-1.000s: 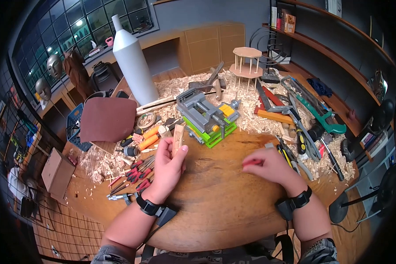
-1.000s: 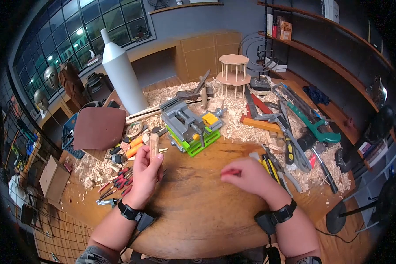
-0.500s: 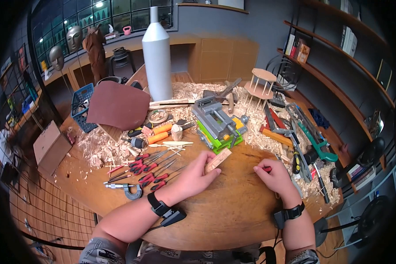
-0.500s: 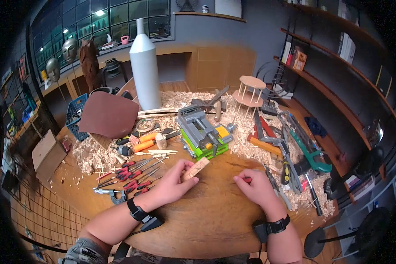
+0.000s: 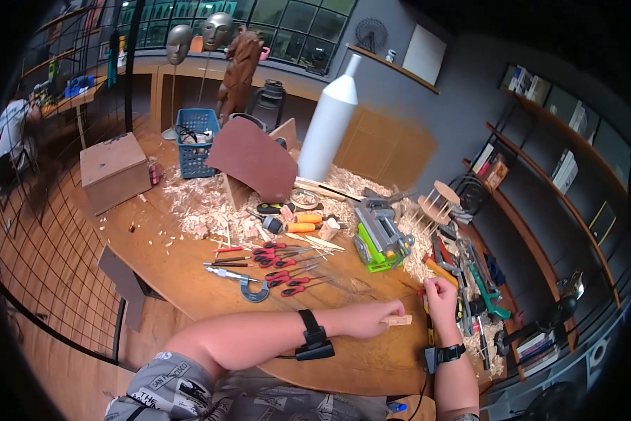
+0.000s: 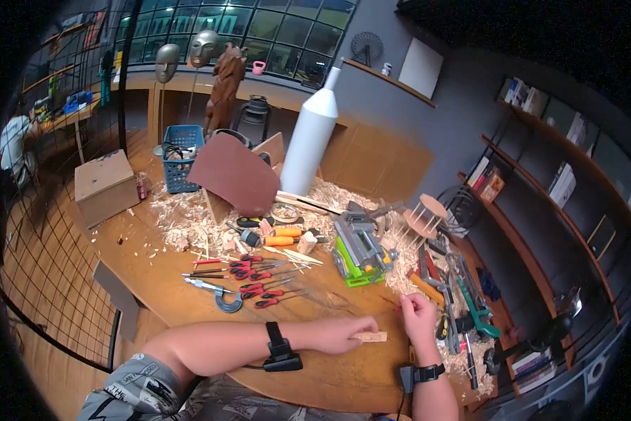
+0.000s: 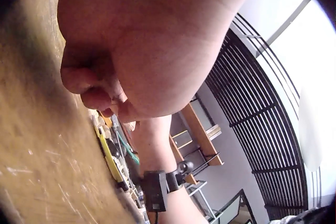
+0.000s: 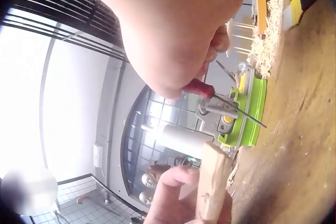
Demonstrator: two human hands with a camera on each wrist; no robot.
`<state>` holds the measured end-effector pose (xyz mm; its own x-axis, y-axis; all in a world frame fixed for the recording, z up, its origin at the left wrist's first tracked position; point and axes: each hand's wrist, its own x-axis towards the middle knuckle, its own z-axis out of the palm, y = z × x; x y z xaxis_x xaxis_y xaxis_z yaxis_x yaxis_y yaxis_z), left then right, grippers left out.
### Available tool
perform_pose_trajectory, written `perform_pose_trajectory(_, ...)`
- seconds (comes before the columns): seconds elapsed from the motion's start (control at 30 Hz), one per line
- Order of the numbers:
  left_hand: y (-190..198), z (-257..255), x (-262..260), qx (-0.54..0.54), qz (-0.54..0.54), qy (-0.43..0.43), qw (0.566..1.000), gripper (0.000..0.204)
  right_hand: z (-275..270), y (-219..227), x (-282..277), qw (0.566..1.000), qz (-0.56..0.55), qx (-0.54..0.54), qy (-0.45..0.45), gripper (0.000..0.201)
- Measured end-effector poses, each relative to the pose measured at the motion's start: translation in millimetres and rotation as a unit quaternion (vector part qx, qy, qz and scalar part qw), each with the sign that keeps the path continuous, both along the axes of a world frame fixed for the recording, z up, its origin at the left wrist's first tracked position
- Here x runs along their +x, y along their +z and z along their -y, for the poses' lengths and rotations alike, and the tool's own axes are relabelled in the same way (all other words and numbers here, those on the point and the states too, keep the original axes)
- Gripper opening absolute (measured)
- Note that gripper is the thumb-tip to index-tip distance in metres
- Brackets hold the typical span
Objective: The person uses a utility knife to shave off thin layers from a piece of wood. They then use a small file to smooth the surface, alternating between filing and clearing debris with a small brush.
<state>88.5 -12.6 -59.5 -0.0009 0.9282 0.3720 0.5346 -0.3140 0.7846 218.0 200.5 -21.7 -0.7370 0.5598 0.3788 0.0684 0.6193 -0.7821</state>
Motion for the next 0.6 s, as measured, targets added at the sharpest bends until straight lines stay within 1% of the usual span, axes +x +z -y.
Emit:
perform_pose_trajectory(0.03,-1,-1,-1,0.007,-0.001,0.004,1.0,0.035,3,3,-2,0.999,-0.032,0.007,-0.023,0.023)
perform_pose_trajectory(0.07,3,3,-1,-0.031,-0.009,0.0,0.999,0.035,15,13,-2,0.998,-0.039,0.026,-0.036,0.016)
perform_pose_trajectory(0.1,8,6,-1,-0.069,-0.017,-0.006,0.997,0.036,22,21,-2,0.998,-0.042,0.032,-0.035,0.016)
perform_pose_trajectory(0.13,12,8,3,-0.064,-0.018,-0.006,0.998,0.036,28,28,-1,0.99,0.057,0.131,0.005,0.013)
perform_pose_trajectory(0.17,15,10,7,-0.091,0.002,-0.024,0.996,0.035,34,37,-2,0.96,0.155,0.228,0.044,0.012)
perform_pose_trajectory(0.2,16,11,11,-0.118,0.02,-0.043,0.992,0.035,43,47,-4,0.941,0.244,0.226,0.072,0.011)
perform_pose_trajectory(0.23,8,6,17,-0.113,0.019,-0.044,0.992,0.035,51,54,-7,0.94,0.244,0.23,0.069,0.011)
perform_pose_trajectory(0.27,-6,-3,22,-0.089,0.02,-0.038,0.995,0.034,60,61,-15,0.934,0.228,0.26,0.086,0.012)
perform_pose_trajectory(0.3,-1,0,24,-0.066,0.022,-0.03,0.997,0.034,71,70,-25,0.927,0.212,0.29,0.105,0.013)
perform_pose_trajectory(0.33,2,5,26,-0.073,0.014,-0.03,0.997,0.033,86,83,-36,0.91,0.218,0.332,0.117,0.015)
perform_pose_trajectory(0.37,-8,-3,27,-0.07,0.015,-0.03,0.997,0.033,101,90,-49,0.909,0.219,0.334,0.118,0.015)
perform_pose_trajectory(0.4,-28,-16,29,-0.006,0.019,-0.029,0.999,0.032,116,94,-63,0.896,0.193,0.352,0.187,0.015)
perform_pose_trajectory(0.43,-40,-24,29,0.057,0.024,-0.027,0.998,0.03,130,96,-78,0.878,0.165,0.368,0.256,0.015)
perform_pose_trajectory(0.47,-24,-15,27,-0.002,0.05,-0.042,0.998,0.026,145,96,-93,0.85,0.179,0.403,0.288,0.014)
perform_pose_trajectory(0.5,-34,-20,26,-0.002,0.051,-0.04,0.998,0.026,160,94,-108,0.82,0.191,0.436,0.319,0.013)
perform_pose_trajectory(0.53,-54,-29,26,0.084,0.103,-0.053,0.99,0.025,170,86,-125,0.804,0.216,0.443,0.331,0.014)
perform_pose_trajectory(0.57,-66,-33,25,0.168,0.154,-0.066,0.971,0.025,177,74,-142,0.789,0.24,0.45,0.344,0.015)
perform_pose_trajectory(0.6,-34,1,16,-0.051,0.174,-0.068,0.981,0.015,182,62,-158,0.789,0.24,0.447,0.346,0.015)
